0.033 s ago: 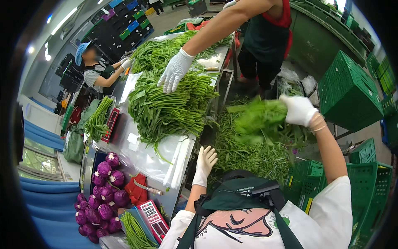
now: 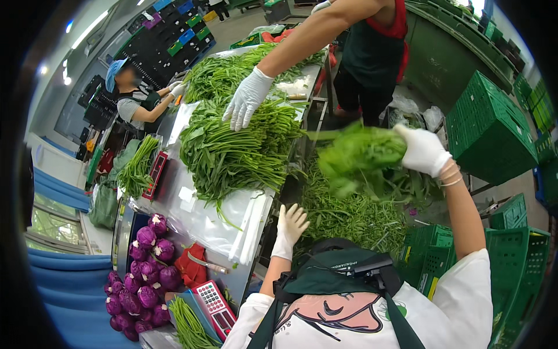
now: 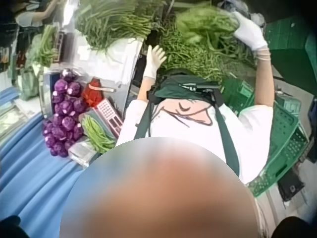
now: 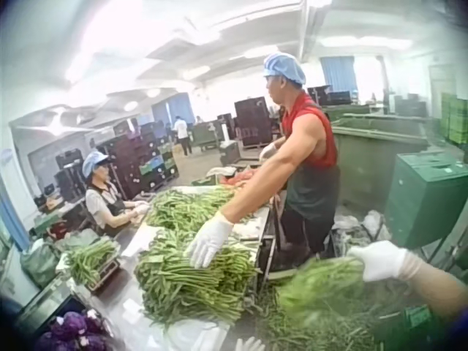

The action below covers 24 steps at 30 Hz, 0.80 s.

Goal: The person sorts green leafy vegetables by hand, gathering them into bundles and placing them on a stainless steel table. They also handle purple cabbages and use a digital scale to weigh portions of the greens.

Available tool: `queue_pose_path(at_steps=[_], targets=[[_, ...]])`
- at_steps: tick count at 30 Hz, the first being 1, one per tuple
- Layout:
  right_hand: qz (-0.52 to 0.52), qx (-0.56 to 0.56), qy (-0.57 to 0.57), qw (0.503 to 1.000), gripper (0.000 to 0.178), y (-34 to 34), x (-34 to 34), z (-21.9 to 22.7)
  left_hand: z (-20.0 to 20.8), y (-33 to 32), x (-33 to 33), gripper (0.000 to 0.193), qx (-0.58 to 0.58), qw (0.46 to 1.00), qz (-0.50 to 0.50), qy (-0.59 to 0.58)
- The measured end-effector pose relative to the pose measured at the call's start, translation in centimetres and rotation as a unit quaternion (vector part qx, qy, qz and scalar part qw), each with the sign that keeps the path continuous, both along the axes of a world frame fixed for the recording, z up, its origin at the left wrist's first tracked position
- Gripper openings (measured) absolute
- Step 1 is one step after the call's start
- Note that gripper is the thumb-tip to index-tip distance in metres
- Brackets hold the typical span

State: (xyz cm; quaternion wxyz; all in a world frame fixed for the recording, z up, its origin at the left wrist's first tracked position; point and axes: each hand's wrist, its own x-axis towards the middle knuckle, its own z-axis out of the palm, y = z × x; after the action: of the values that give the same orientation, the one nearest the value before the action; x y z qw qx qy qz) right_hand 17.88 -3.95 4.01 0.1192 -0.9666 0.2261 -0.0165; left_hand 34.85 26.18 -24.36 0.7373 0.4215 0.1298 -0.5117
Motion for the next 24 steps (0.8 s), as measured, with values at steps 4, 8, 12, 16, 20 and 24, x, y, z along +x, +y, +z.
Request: queue_pose_path(at_steps=[4,8,12,16,20,24], targets=[[-0.044,0.054,-0.119,0.990,0.047,1.7,0.1,-3.4,-0.9,-4.7,-0.7,0.081,-0.084,0.933,0.108,0.334],[0.044,-0.015,0.252,0.967,0.040,2.8,-1.6,-9.2,7.0,-10.2,0.7,0.076,-0.224,0.950,0.047,0.212],[0.020,-0.025,0.179,0.983,0.032,2.0,-2.3,-5.8,6.2,-10.0,1.0,0.071,-0.262,0.951,0.028,0.162],[0.032,-0.076,0.153,0.985,0.028,1.6,-2.3,-4.8,4.4,-9.1,-0.5,0.063,-0.113,0.968,0.009,0.222],[0.070,-0.116,0.191,0.972,0.026,1.9,-0.8,-4.3,-1.5,-7.8,-1.4,0.057,0.001,0.970,0.057,0.237],[0.094,-0.141,0.176,0.970,0.028,2.1,0.9,-1.9,-3.5,-6.8,-1.5,0.056,0.009,0.962,0.094,0.258]])
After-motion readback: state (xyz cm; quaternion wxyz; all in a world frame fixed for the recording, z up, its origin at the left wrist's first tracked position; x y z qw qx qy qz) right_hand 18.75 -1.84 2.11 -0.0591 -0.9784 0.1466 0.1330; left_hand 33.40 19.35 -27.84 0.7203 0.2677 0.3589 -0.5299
